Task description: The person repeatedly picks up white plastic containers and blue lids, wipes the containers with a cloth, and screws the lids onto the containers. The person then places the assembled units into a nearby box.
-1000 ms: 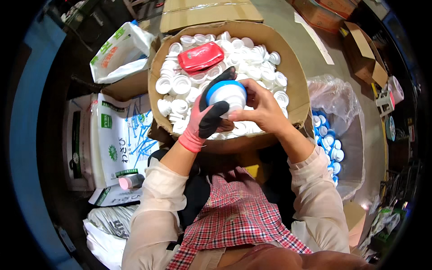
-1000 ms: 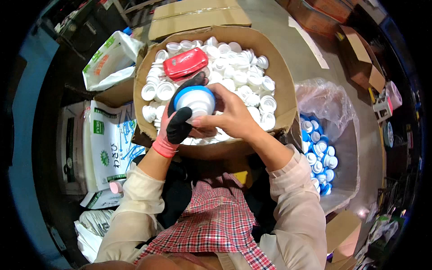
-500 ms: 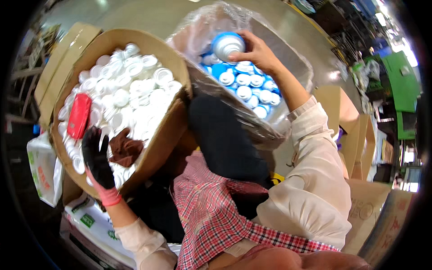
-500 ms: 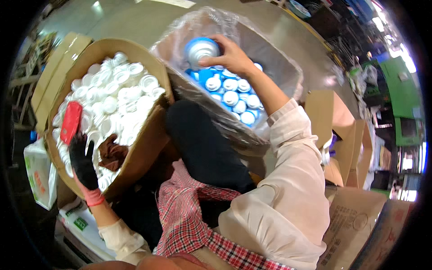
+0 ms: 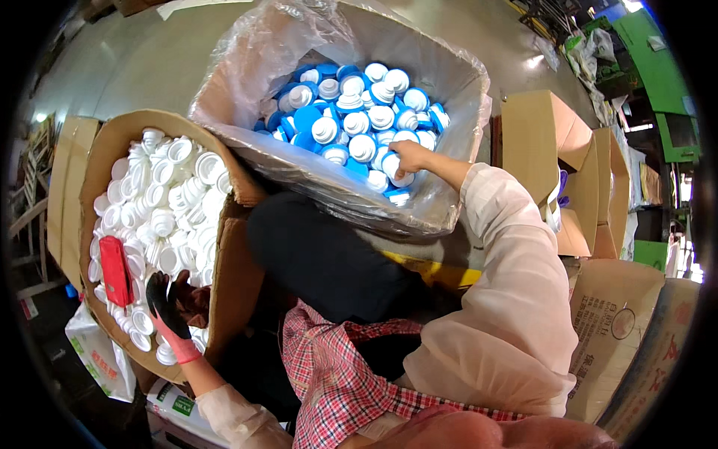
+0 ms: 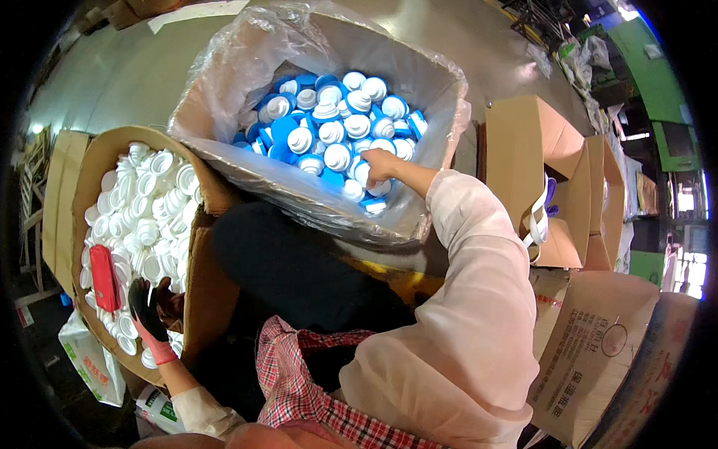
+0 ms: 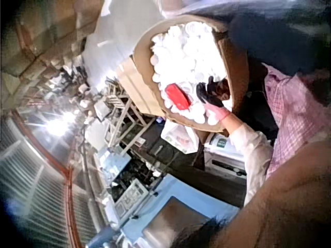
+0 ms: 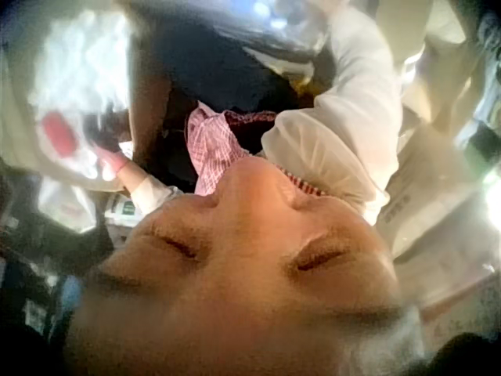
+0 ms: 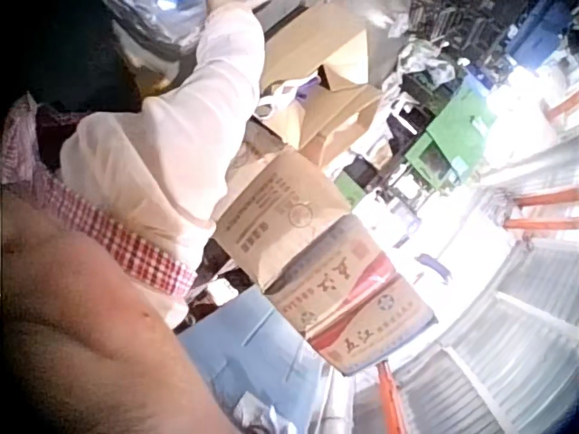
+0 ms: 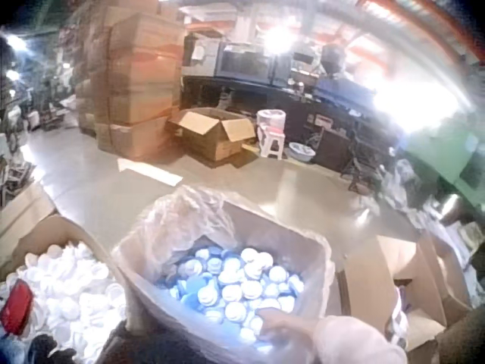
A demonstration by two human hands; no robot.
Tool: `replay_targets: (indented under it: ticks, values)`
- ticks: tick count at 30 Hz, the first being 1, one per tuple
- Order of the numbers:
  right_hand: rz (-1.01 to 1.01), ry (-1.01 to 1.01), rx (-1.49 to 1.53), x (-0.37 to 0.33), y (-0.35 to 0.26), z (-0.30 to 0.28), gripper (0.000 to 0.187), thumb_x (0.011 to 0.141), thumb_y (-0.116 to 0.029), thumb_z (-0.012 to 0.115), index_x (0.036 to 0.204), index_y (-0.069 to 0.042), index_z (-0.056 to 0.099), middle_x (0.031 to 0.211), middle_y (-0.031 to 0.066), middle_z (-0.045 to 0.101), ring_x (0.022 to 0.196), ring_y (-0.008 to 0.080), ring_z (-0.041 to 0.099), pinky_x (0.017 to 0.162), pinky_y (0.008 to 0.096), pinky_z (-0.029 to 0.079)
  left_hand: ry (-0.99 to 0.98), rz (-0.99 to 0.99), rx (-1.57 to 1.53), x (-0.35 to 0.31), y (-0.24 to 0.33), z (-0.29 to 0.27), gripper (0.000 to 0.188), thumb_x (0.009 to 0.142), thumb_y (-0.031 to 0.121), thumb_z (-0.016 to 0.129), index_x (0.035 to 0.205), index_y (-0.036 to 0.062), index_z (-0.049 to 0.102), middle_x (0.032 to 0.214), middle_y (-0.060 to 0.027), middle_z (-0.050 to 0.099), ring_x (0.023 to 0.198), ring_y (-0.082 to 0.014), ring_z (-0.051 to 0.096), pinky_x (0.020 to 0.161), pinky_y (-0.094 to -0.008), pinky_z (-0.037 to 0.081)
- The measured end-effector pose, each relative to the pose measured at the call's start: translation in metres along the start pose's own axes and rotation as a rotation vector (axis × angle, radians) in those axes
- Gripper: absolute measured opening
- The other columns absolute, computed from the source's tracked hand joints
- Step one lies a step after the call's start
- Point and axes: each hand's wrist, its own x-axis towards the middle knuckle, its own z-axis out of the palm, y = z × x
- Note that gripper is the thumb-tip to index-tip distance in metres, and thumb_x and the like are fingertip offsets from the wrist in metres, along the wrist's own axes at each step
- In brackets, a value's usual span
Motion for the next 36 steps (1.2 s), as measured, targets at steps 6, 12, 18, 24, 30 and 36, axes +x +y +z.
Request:
replay_targets:
  ticks: [6, 12, 18, 24, 30, 36]
  values:
    - [0.081, -0.059, 0.043, 0.011, 0.001, 0.030, 0.084, 0.058, -0.027, 0.094, 0.126, 0.001, 0.053, 0.115, 0.0247, 0.064, 0.110, 0.0401, 0.061, 0.089, 0.0451, 0.050, -0.005, -0.175, -0.169, 0.003, 0.000, 0.017, 0.042, 0.104, 0.026, 0.043, 0.131, -0.0035, 0.054, 0.128, -0.0136, 0.059, 0.119, -0.0254, 0.058, 0.105, -0.0380, 0.045]
    - [-0.114, -0.078, -0.152, 0.026, 0.008, 0.053, 0.080, 0.062, -0.023, 0.092, 0.131, -0.005, 0.056, 0.120, 0.0211, 0.060, 0.113, 0.0398, 0.058, 0.092, 0.0442, 0.049, -0.049, -0.017, -0.009, 0.004, 0.003, 0.022, 0.035, 0.103, 0.018, 0.044, 0.127, -0.0034, 0.056, 0.124, -0.0129, 0.060, 0.117, -0.0249, 0.060, 0.100, -0.0372, 0.049]
    - [-0.172, -0.064, -0.288, 0.028, -0.001, 0.064, 0.075, 0.066, -0.022, 0.089, 0.133, -0.009, 0.057, 0.122, 0.0181, 0.059, 0.114, 0.0380, 0.058, 0.094, 0.0457, 0.049, -0.062, -0.079, -0.028, 0.002, 0.013, 0.028, 0.032, 0.102, 0.013, 0.044, 0.127, -0.0022, 0.058, 0.123, -0.0139, 0.062, 0.116, -0.0235, 0.061, 0.099, -0.0348, 0.049]
    - [-0.155, -0.053, -0.310, 0.030, -0.009, 0.073, 0.073, 0.069, -0.024, 0.085, 0.134, -0.010, 0.055, 0.123, 0.0196, 0.060, 0.116, 0.0387, 0.056, 0.095, 0.0466, 0.049, -0.109, 0.005, 0.011, -0.011, 0.014, 0.006, 0.039, 0.099, 0.025, 0.050, 0.124, -0.0036, 0.061, 0.124, -0.0121, 0.064, 0.114, -0.0226, 0.061, 0.100, -0.0339, 0.046]
    - [-0.343, 0.313, 0.059, 0.028, -0.042, 0.032, 0.051, 0.072, -0.028, 0.082, 0.115, -0.004, 0.067, 0.106, 0.0193, 0.067, 0.099, 0.0382, 0.062, 0.090, 0.0455, 0.049, 0.125, 0.046, -0.140, -0.027, 0.023, -0.030, 0.041, 0.101, 0.022, 0.054, 0.132, -0.0033, 0.056, 0.130, -0.0143, 0.062, 0.120, -0.0245, 0.060, 0.100, -0.0383, 0.049]
    - [-0.655, 0.543, 0.272, -0.026, -0.190, -0.068, 0.022, 0.088, -0.007, 0.069, 0.109, 0.000, 0.066, 0.102, 0.0112, 0.068, 0.093, 0.0202, 0.067, 0.082, 0.0313, 0.052, 0.562, 0.252, -0.167, -0.100, 0.058, -0.125, 0.034, 0.102, 0.022, 0.055, 0.123, -0.0031, 0.062, 0.118, -0.0107, 0.066, 0.109, -0.0186, 0.063, 0.096, -0.0345, 0.051]
